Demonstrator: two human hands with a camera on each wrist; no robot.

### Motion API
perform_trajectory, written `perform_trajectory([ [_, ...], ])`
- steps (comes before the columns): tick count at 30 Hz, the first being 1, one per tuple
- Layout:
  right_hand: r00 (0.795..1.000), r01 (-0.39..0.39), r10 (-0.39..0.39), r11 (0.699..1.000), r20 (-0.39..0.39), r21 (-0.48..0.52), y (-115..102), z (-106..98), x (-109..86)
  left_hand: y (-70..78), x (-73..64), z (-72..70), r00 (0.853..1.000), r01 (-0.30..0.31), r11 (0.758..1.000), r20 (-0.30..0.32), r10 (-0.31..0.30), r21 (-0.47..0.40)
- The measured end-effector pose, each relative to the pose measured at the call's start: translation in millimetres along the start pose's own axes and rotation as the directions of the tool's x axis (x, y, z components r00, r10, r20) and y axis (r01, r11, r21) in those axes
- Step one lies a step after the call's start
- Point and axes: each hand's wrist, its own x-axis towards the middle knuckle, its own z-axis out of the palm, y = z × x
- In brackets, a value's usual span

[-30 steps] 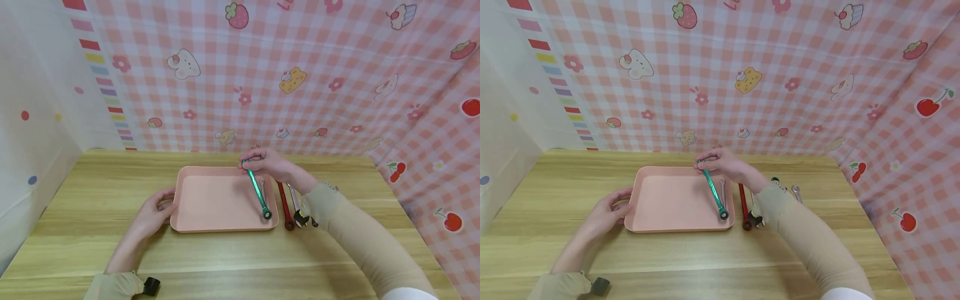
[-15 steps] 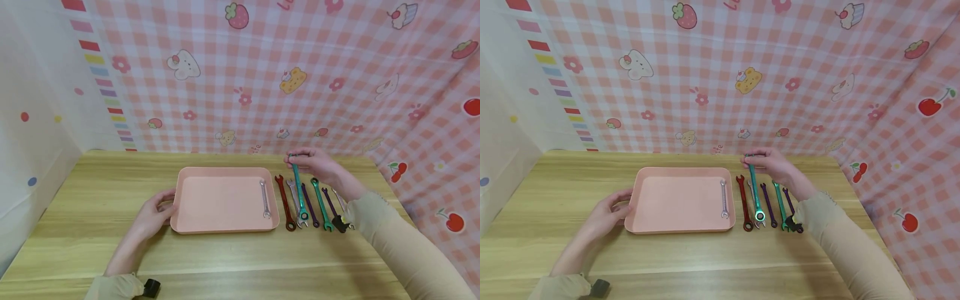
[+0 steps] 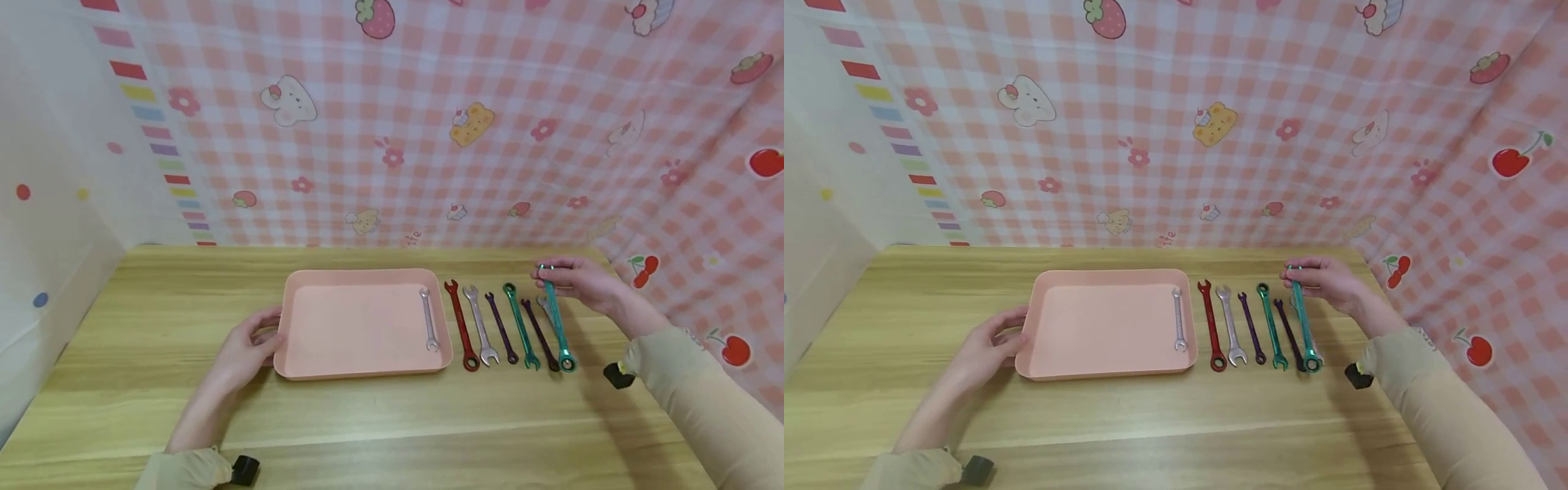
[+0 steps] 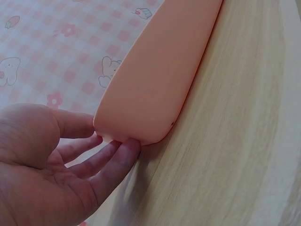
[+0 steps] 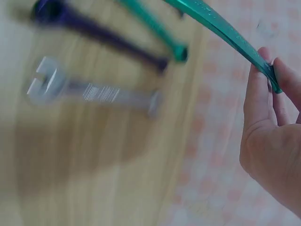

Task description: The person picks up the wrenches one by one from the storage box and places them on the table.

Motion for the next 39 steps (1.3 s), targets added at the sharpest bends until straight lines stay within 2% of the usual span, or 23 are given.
perform_trajectory([
  [5, 0.998, -0.059, 0.059, 0.998, -0.022, 0.0, 19, -31, -4.3, 0.3, -0.2, -0.4, 1.0, 0.0, 1.0, -0.004, 0.0, -0.001],
  [9, 0.997, -0.076, 0.076, 0.997, -0.029, 0.0, 29, -46, -4.3, 0.7, -0.2, 0.3, 1.0, 0.004, 1.0, -0.008, -0.004, -0.002],
  [18, 0.993, -0.11, 0.108, 0.992, -0.037, -0.065, 41, -55, 3.1, 2.3, -2.5, 2.4, 1.0, 0.008, 1.0, -0.005, -0.008, -0.019],
  [20, 0.993, -0.106, 0.101, 0.989, -0.056, -0.1, 43, -55, 4.9, 2.5, -2.5, 2.7, 1.0, 0.007, 1.0, -0.004, -0.007, -0.018],
  [23, 0.993, -0.081, 0.063, 0.976, -0.095, -0.204, 46, -52, 7.2, 2.5, -2.0, 2.1, 1.0, 0.005, 1.0, -0.004, -0.005, -0.013],
  [26, 0.99, -0.077, 0.028, 0.927, -0.138, -0.367, 49, -49, 8.0, 2.0, -1.1, 2.2, 1.0, 0.008, 1.0, -0.002, -0.008, -0.011],
  [31, 0.973, -0.136, -0.001, 0.804, -0.229, -0.579, 49, -41, 9.4, 0.8, 0.5, 2.0, 1.0, 0.009, 1.0, 0.001, -0.009, -0.004],
  [36, 0.958, -0.175, -0.047, 0.687, -0.284, -0.705, 46, -32, 12.0, 0.4, 0.8, 0.2, 1.0, 0.014, 1.0, -0.005, -0.014, 0.01],
  [39, 0.952, -0.177, -0.078, 0.649, -0.296, -0.74, 46, -28, 13.3, 0.6, 1.6, 0.2, 1.0, 0.012, 1.0, -0.001, -0.012, 0.014],
])
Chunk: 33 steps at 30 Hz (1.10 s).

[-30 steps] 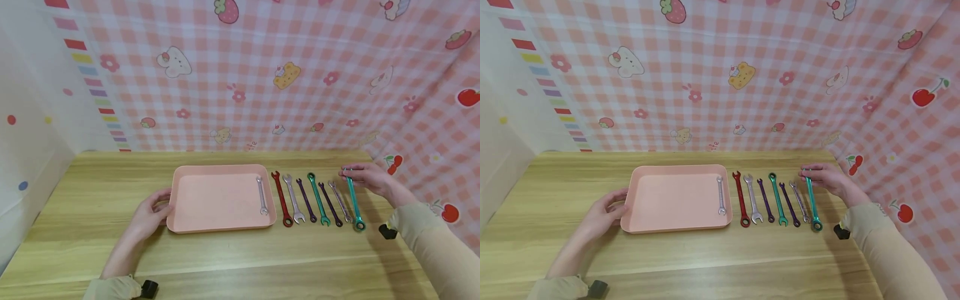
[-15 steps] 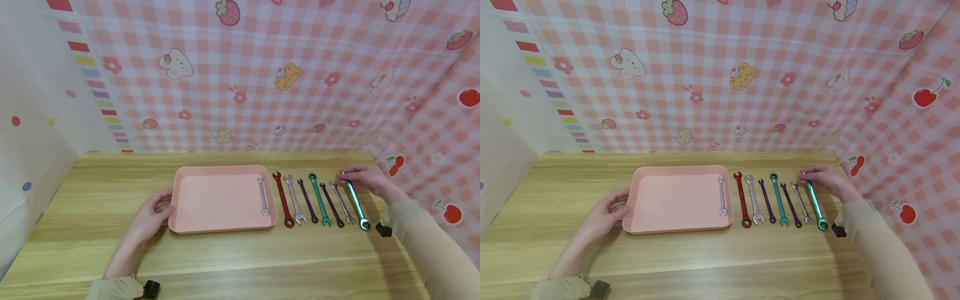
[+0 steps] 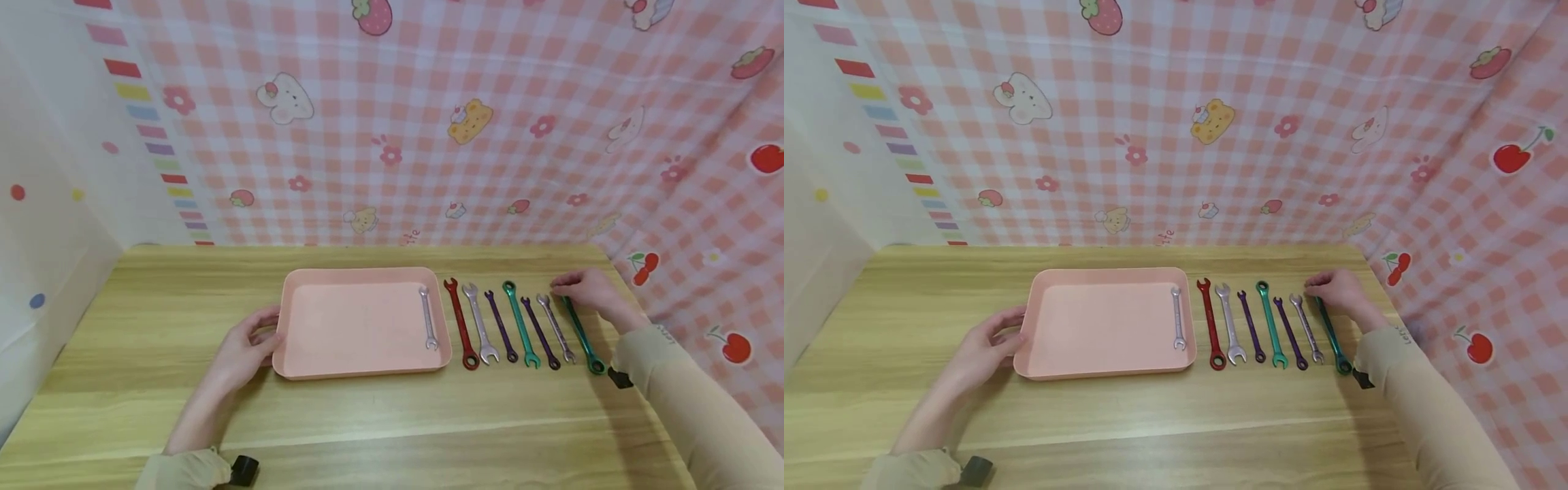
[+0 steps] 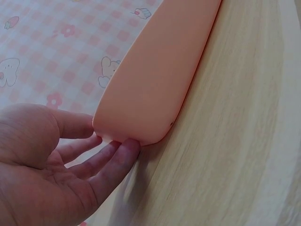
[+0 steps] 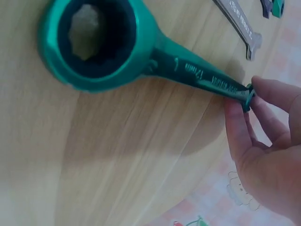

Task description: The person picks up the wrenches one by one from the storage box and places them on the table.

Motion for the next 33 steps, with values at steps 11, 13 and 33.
perform_trajectory([
  [11, 0.997, 0.037, -0.042, 0.996, -0.07, -0.078, -6, 5, 1.3, 0.2, -0.4, 0.5, 1.0, 0.004, 1.0, -0.002, -0.004, -0.003],
  [13, 0.997, 0.037, -0.043, 0.996, -0.069, -0.082, -7, 5, 0.8, 0.4, -0.7, 0.7, 1.0, 0.003, 1.0, -0.004, -0.003, -0.003],
  [33, 0.995, -0.01, 0.007, 0.999, -0.1, -0.031, -14, 9, -1.0, 0.1, -1.2, 1.0, 1.0, -0.005, 1.0, -0.009, 0.005, -0.011],
])
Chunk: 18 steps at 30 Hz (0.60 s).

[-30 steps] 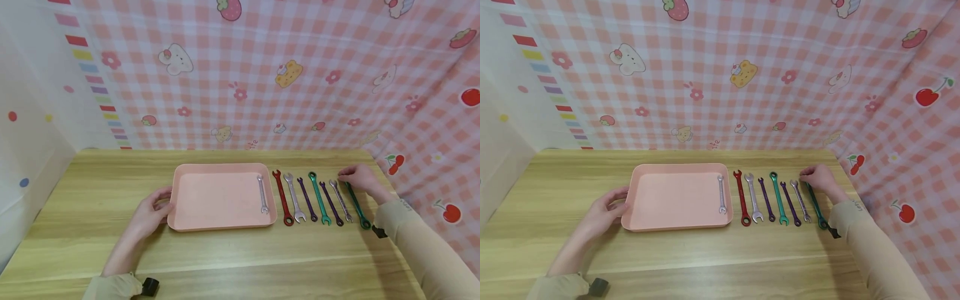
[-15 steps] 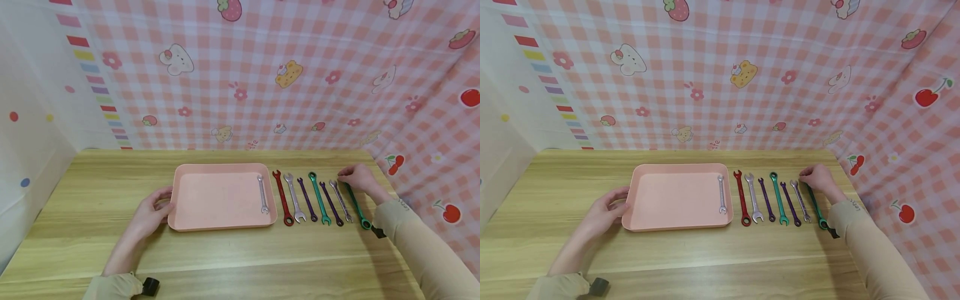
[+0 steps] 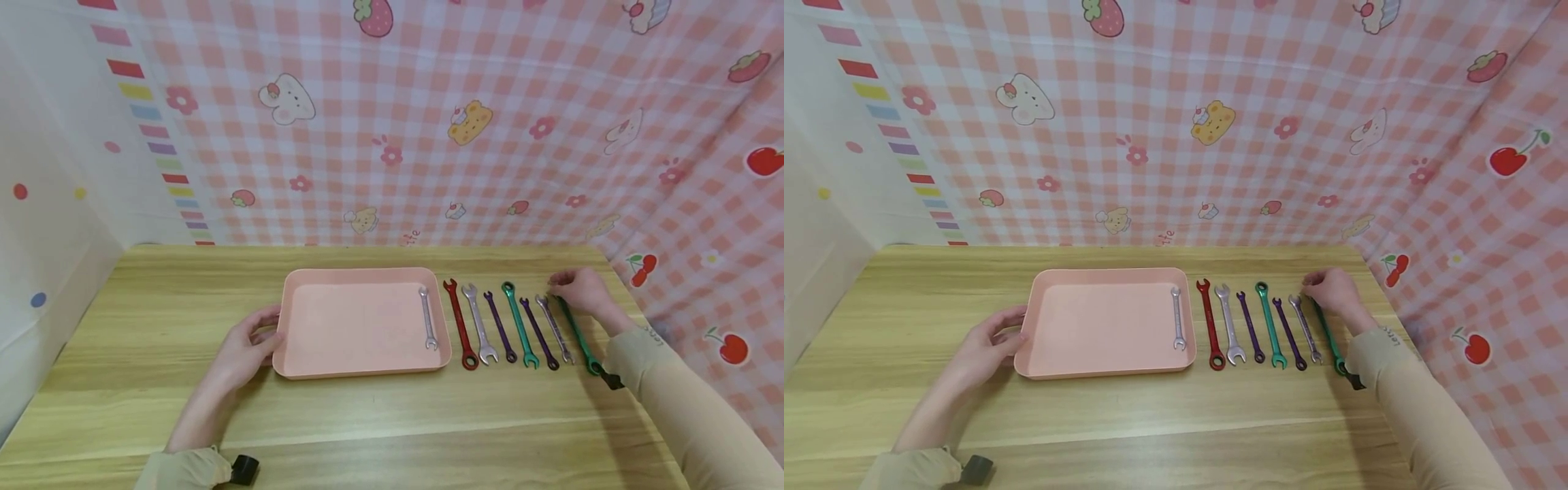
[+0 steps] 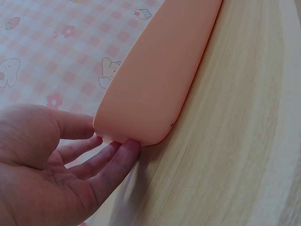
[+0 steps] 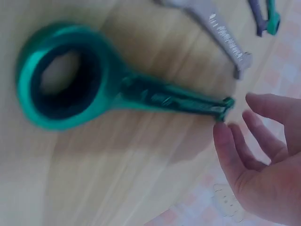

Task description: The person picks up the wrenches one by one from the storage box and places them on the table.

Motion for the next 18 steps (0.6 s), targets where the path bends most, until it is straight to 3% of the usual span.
perform_trajectory([
  [3, 1.0, 0.008, -0.008, 0.999, -0.025, 0.034, -13, -1, -4.0, -0.4, 0.3, -0.4, 1.0, 0.001, 1.0, 0.002, -0.001, 0.001],
  [6, 0.997, 0.065, -0.062, 0.996, -0.045, 0.056, -36, 1, -10.0, -0.8, -0.3, -0.6, 1.0, 0.003, 1.0, 0.003, -0.003, 0.001],
  [13, 0.985, 0.172, -0.172, 0.976, -0.009, 0.132, -111, 17, -22.7, 0.2, -1.5, 0.1, 1.0, 0.003, 1.0, 0.003, -0.003, 0.002],
  [18, 0.965, 0.253, -0.262, 0.95, 0.028, 0.185, -164, 32, -24.8, 1.4, -1.3, 1.3, 1.0, 0.013, 1.0, -0.001, -0.013, -0.002],
])
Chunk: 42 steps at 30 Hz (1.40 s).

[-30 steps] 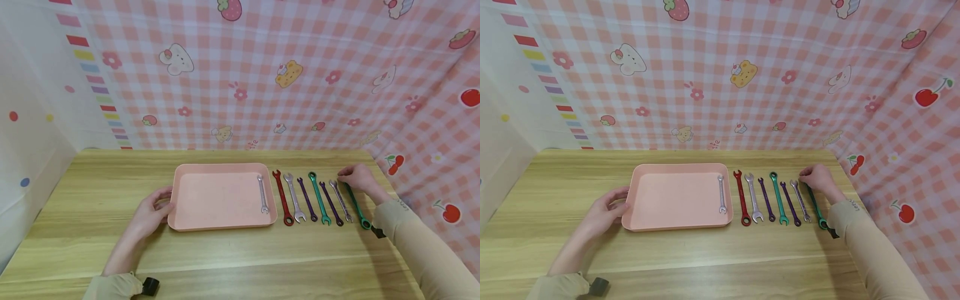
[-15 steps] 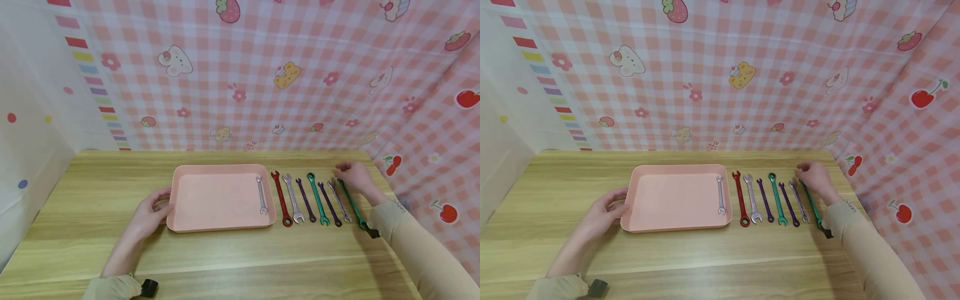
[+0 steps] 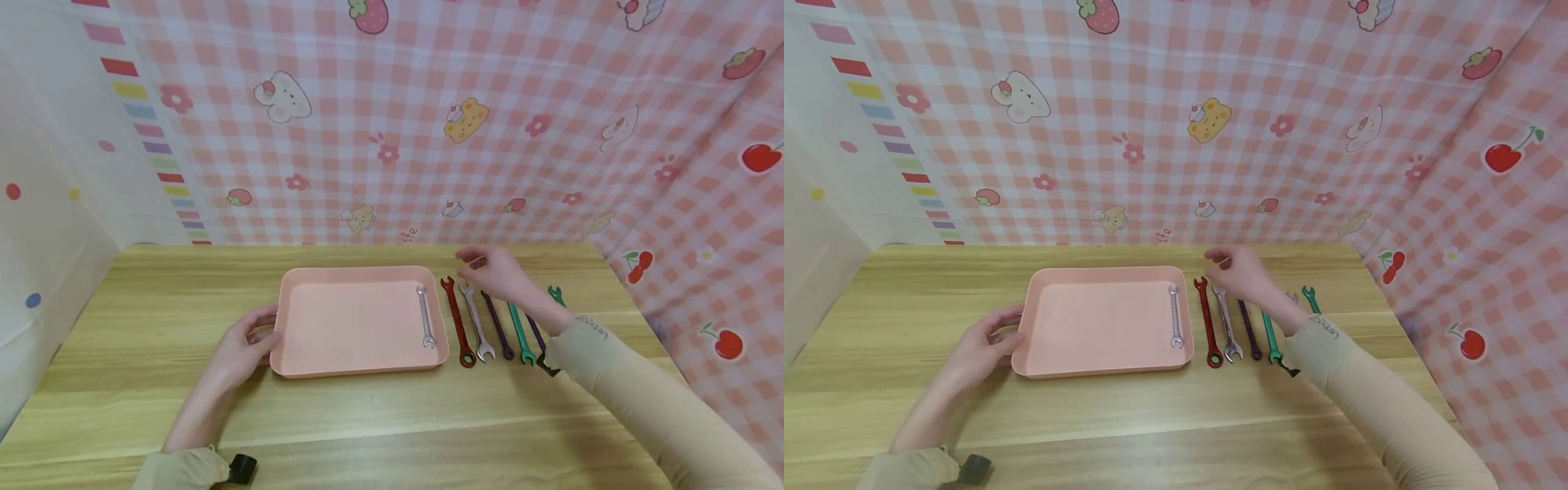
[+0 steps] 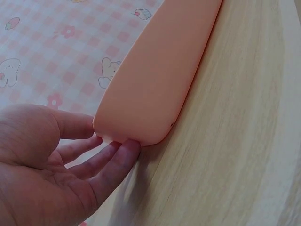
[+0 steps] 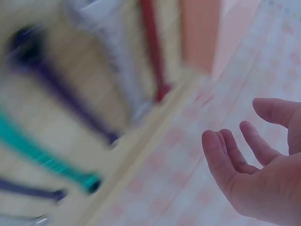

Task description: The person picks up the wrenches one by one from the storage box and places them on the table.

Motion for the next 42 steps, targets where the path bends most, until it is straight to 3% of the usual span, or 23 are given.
perform_trajectory([
  [7, 0.991, 0.059, -0.065, 0.997, 0.118, 0.053, -55, 32, 16.3, 0.0, 0.3, -2.3, 1.0, 0.0, 1.0, 0.001, 0.0, -0.001],
  [13, 0.978, 0.013, -0.032, 0.995, 0.204, 0.094, -79, 53, 24.2, 0.5, 0.4, -1.5, 1.0, -0.005, 1.0, 0.003, 0.005, -0.01],
  [26, 0.945, -0.142, 0.12, 0.989, 0.304, 0.05, -81, 82, 40.6, 0.0, 0.7, -1.7, 1.0, -0.02, 0.999, 0.006, 0.02, -0.026],
  [35, 0.939, -0.213, 0.182, 0.974, 0.292, 0.075, -81, 90, 41.4, -0.3, 2.6, -1.0, 0.999, -0.035, 0.999, 0.011, 0.035, -0.022],
  [39, 0.93, -0.226, 0.172, 0.965, 0.324, 0.136, -90, 98, 39.7, -0.7, 2.3, -1.9, 0.999, -0.033, 0.999, 0.008, 0.033, -0.017],
  [42, 0.921, -0.203, 0.12, 0.96, 0.37, 0.194, -95, 106, 38.4, -1.1, 2.5, -2.1, 1.0, -0.023, 1.0, 0.008, 0.023, -0.019],
])
